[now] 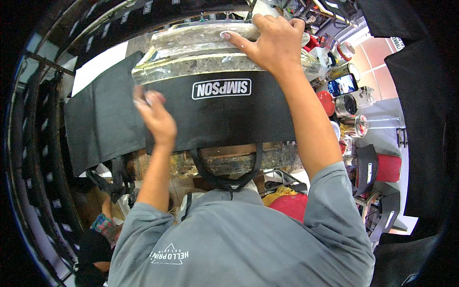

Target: The person performs screen printing by applying white ink onto black fabric pieces using a squeegee and a wooden screen frame, then hands the printed items to another person.

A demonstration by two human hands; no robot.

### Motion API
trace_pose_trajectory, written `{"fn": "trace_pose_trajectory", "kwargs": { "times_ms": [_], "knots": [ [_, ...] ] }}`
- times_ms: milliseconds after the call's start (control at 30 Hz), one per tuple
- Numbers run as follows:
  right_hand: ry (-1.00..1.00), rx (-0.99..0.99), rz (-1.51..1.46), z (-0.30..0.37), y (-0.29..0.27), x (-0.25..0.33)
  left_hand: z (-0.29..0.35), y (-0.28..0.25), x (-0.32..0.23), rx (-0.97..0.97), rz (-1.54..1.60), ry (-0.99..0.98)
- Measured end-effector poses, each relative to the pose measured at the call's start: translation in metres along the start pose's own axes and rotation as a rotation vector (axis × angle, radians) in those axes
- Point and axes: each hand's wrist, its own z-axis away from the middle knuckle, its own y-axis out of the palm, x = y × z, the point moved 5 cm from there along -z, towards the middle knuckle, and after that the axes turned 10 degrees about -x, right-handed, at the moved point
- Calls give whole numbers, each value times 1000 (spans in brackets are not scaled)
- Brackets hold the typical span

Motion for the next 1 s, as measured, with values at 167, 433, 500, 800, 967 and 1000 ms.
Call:
{"fn": "trace_pose_trajectory", "kwargs": {
  "times_ms": [167,433,500,800,967,1000],
  "knots": [
    [12,25,-5,-11,2,-4,167,21,44,994,-559,479],
    [70,50,-108,-18,-3,0,212,27,80,1143,-754,501],
    [54,12,-116,-17,-6,2,214,27,82,1158,-757,487],
    [-33,-14,22,19,2,4,74,5,27,422,92,-444],
    [54,175,-71,92,-4,24,34,-32,13,364,596,-742],
    [63,327,-116,112,-2,27,45,-40,21,343,530,-785]
  ]
}}
